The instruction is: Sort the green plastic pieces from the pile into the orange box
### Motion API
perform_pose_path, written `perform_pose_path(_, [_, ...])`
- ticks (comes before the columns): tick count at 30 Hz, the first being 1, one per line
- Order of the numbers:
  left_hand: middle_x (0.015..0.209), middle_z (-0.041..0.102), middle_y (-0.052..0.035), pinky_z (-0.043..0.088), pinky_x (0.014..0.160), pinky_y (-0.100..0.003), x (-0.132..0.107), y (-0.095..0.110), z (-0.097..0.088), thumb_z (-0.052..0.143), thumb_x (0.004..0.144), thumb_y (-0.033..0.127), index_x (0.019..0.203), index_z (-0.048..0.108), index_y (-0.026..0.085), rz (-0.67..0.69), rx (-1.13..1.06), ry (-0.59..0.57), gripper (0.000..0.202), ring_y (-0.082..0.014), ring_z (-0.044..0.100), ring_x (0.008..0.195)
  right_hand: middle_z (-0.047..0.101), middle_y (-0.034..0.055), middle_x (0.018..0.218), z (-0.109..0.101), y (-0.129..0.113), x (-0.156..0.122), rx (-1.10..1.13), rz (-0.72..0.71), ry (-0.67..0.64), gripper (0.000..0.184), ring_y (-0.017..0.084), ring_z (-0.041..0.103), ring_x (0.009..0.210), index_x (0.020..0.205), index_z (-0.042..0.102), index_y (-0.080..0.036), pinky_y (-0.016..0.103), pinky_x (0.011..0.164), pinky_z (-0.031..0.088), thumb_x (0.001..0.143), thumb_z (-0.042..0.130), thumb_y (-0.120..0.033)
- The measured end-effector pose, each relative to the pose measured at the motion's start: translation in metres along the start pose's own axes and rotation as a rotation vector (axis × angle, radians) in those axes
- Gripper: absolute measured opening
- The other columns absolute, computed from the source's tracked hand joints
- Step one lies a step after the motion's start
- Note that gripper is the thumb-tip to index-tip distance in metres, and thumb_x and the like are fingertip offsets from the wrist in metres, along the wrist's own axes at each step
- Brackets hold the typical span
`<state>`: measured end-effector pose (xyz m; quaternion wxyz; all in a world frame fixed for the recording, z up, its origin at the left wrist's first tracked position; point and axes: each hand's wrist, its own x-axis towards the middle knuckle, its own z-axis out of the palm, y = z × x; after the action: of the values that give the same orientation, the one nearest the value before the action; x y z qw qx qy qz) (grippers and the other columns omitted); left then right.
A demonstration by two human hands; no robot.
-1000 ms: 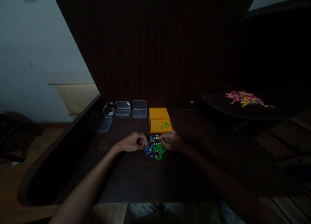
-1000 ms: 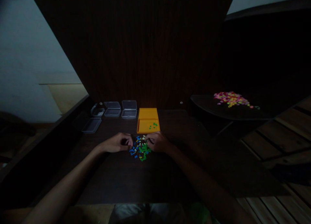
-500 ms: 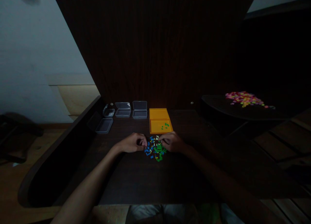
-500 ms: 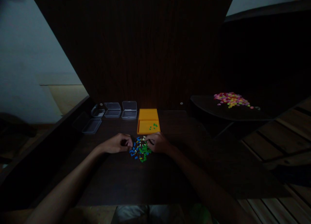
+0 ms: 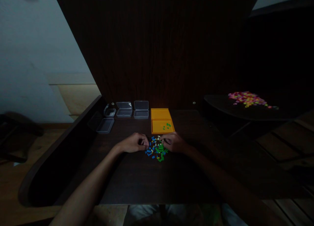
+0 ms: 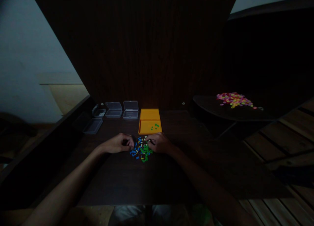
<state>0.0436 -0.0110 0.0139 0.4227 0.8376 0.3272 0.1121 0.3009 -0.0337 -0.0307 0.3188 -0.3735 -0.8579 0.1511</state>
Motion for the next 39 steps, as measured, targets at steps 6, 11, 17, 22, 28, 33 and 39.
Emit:
perform_pose_path(6, [0.078,0.063,-0.0011,0.041,0.062,-0.021,-0.0020,-0.0005,-0.0025,0.061,0.069,0.011,0.081,0.069,0.014,0.071,0.046,-0.021,0.015,-0.0108,0.052,0.066,0.046,-0.0070,0.047,0.0017,0.0021,-0.0002,-0.005,0.025,-0.003,0.011,0.007,0.038,0.042,0.081,0.070,-0.016,0.019,0.047,0.029,0.077,0.060,-0.017])
perform_pose_path(11, [0.078,0.063,-0.0014,0.041,0.062,-0.021,-0.0029,-0.0011,-0.0033,0.059,0.068,0.008,0.083,0.069,0.013,0.105,0.067,-0.032,0.019,-0.0110,0.053,0.067,0.050,-0.0062,0.049,0.0009,0.0004,0.0005,-0.020,0.025,-0.033,0.016,0.007,0.039,0.042,0.087,0.072,-0.016,0.020,0.047,0.029,0.077,0.060,-0.017])
perform_pose_path(17, [0.078,0.061,-0.0003,0.041,0.061,-0.020,-0.0034,0.0003,-0.0039,0.060,0.066,0.006,0.084,0.069,0.013,0.119,0.071,-0.041,0.022,-0.0108,0.052,0.068,0.050,-0.0058,0.049,0.0010,-0.0001,0.0006,-0.021,0.062,-0.044,0.017,0.007,0.040,0.043,0.087,0.073,-0.017,0.020,0.048,0.029,0.077,0.060,-0.018])
perform_pose_path(22, [0.077,0.061,0.0000,0.040,0.062,-0.020,-0.0029,-0.0014,-0.0032,0.062,0.067,0.006,0.084,0.071,0.014,0.155,0.091,-0.056,0.020,-0.0102,0.052,0.067,0.050,-0.0058,0.049,0.0021,0.0007,0.0001,-0.022,0.068,-0.064,0.015,0.008,0.039,0.044,0.086,0.072,-0.016,0.020,0.049,0.029,0.078,0.060,-0.020])
perform_pose_path(28, [0.077,0.062,-0.0005,0.041,0.061,-0.020,-0.0031,0.0002,-0.0021,0.062,0.069,0.008,0.082,0.071,0.014,0.144,0.080,-0.055,0.016,-0.0100,0.052,0.067,0.047,-0.0064,0.047,0.0020,-0.0011,-0.0009,-0.013,0.066,-0.041,0.015,0.008,0.039,0.043,0.086,0.071,-0.016,0.021,0.049,0.030,0.080,0.059,-0.023])
perform_pose_path(33, [0.077,0.062,-0.0004,0.040,0.062,-0.020,-0.0030,0.0026,-0.0013,0.063,0.070,0.011,0.080,0.070,0.014,0.132,0.081,-0.045,0.013,-0.0100,0.052,0.066,0.051,-0.0056,0.049,0.0047,0.0013,-0.0019,-0.054,0.069,-0.004,0.014,0.008,0.039,0.043,0.086,0.072,-0.017,0.020,0.049,0.030,0.079,0.061,-0.023])
perform_pose_path(39, [0.077,0.061,-0.0005,0.041,0.060,-0.020,-0.0020,0.0011,0.0010,0.064,0.070,0.013,0.080,0.071,0.014,0.118,0.068,-0.032,0.012,-0.0099,0.052,0.066,0.049,-0.0060,0.047,0.0075,0.0036,-0.0021,-0.050,0.046,0.011,0.013,0.008,0.041,0.042,0.084,0.072,-0.017,0.020,0.049,0.031,0.079,0.061,-0.022])
